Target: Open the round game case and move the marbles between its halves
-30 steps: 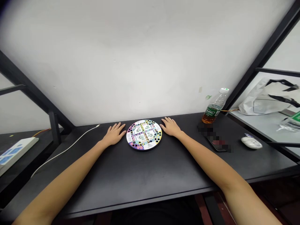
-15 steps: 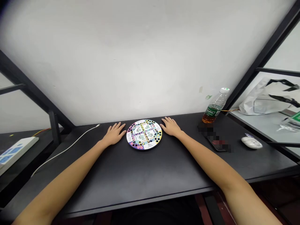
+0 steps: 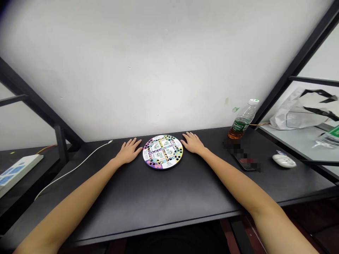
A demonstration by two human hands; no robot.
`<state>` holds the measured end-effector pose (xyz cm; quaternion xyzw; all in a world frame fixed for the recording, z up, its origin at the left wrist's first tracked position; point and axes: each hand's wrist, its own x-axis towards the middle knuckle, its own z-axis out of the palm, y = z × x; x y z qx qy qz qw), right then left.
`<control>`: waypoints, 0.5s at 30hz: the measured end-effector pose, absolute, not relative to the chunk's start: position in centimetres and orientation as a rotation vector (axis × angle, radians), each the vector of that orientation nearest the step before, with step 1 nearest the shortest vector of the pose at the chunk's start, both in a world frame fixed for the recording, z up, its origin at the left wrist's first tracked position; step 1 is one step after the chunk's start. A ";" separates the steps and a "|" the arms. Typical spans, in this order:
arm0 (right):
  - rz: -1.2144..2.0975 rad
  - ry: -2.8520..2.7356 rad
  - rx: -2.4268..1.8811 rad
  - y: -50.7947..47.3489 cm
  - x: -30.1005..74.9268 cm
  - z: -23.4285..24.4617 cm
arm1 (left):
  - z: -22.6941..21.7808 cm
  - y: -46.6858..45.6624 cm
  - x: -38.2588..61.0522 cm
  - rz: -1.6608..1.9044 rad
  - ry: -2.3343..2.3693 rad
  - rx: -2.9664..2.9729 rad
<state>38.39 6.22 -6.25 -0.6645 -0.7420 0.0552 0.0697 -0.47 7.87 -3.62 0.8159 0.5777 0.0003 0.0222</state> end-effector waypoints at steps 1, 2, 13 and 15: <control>0.167 -2.232 -2.000 6.2 38.4 -6.2 | -3.6 7.9 -0.5 0.003 1.789 2.526; 0.167 -2.232 -2.001 6.2 38.4 -6.3 | -3.6 7.9 -0.5 0.003 1.789 2.523; 0.173 -2.234 -2.002 6.4 38.4 -6.5 | -3.1 7.5 -0.4 -0.017 1.800 2.511; 0.174 -2.235 -2.001 6.3 38.4 -6.4 | -3.1 7.5 -0.3 -0.022 1.801 2.510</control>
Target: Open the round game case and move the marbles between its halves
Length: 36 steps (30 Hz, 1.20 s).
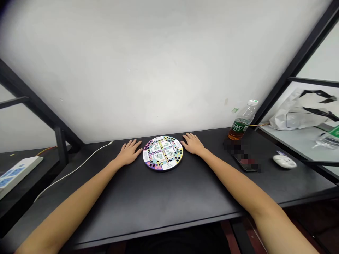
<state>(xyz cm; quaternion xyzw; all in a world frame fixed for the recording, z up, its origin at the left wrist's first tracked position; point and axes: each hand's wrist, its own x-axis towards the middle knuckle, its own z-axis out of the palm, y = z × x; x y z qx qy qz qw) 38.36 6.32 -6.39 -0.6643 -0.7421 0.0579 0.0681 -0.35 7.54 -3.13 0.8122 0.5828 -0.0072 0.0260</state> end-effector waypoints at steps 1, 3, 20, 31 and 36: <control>0.175 -2.235 -2.002 6.3 38.3 -6.3 | -3.1 7.6 -0.4 -0.023 1.800 2.511; 0.175 -2.237 -2.004 6.2 38.3 -6.3 | -3.2 7.6 -0.4 -0.018 1.797 2.518; 0.172 -2.236 -2.004 6.2 38.4 -6.2 | -3.5 7.8 -0.5 0.000 1.791 2.523; 0.162 -2.232 -2.000 6.3 38.4 -6.3 | -3.4 7.7 -0.5 -0.002 1.785 2.519; 0.173 -2.239 -1.996 6.3 38.5 -6.3 | -3.4 7.7 -0.5 -0.006 1.789 2.525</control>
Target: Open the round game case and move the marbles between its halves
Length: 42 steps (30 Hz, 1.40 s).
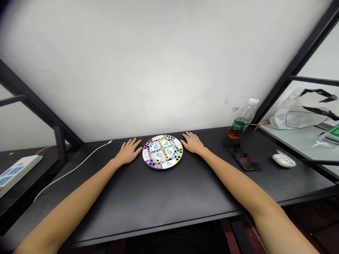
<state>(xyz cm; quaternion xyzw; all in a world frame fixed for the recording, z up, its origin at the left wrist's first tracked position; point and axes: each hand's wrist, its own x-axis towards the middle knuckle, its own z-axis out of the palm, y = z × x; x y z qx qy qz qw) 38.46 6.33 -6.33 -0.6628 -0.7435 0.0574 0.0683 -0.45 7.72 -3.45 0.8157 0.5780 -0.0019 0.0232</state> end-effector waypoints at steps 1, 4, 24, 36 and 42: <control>0.173 -2.238 -1.996 6.3 38.5 -6.3 | -3.4 7.7 -0.4 -0.006 1.787 2.525; 0.172 -2.232 -2.003 6.3 38.4 -6.3 | -3.5 7.7 -0.4 -0.001 1.784 2.524; 0.159 -2.235 -2.004 6.4 38.4 -6.6 | -3.5 7.7 -0.6 0.014 1.783 2.529; 0.155 -2.246 -2.013 6.2 38.2 -6.1 | -3.7 7.8 -0.6 0.008 1.789 2.517; 0.161 -2.236 -2.016 6.2 38.2 -6.1 | -3.6 7.8 -0.6 0.010 1.787 2.519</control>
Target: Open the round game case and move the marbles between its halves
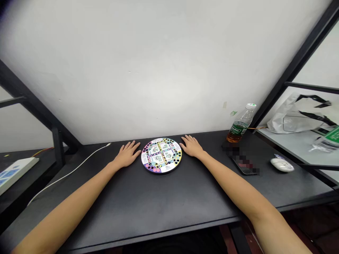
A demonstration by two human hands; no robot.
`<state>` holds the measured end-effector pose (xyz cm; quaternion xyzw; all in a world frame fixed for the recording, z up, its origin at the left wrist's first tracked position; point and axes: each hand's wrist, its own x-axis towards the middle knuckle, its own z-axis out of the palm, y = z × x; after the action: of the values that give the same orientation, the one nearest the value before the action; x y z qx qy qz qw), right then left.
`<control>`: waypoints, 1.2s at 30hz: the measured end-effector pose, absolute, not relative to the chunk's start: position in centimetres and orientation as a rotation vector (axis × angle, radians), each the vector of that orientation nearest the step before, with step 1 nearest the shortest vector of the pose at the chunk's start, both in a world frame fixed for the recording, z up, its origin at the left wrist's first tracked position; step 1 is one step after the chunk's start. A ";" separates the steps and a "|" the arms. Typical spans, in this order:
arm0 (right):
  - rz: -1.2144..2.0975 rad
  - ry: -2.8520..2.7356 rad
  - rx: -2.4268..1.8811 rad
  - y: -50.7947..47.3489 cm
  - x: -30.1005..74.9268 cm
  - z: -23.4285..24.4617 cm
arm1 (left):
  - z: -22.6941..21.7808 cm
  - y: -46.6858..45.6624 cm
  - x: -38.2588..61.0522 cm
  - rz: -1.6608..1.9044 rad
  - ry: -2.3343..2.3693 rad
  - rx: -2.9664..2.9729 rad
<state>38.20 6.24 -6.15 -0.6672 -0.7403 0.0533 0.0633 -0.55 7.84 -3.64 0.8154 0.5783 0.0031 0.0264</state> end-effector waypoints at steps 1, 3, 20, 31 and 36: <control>0.164 -2.236 -2.014 6.2 38.2 -6.1 | -3.6 7.8 -0.5 0.008 1.788 2.518; 0.169 -2.238 -2.012 6.2 38.2 -6.1 | -3.6 7.8 -0.5 0.005 1.789 2.512; 0.175 -2.231 -2.006 6.3 38.3 -6.4 | -3.6 7.7 -0.5 -0.006 1.795 2.517; 0.173 -2.232 -2.008 6.4 38.4 -6.6 | -3.5 7.7 -0.5 0.013 1.780 2.496; 0.183 -2.228 -1.999 6.4 38.4 -6.5 | -3.6 7.7 -0.5 0.031 1.775 2.500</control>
<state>38.43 6.35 -6.53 -0.6648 -0.7411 0.0608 0.0714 -0.54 7.73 -3.60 0.8148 0.5784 0.0101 0.0378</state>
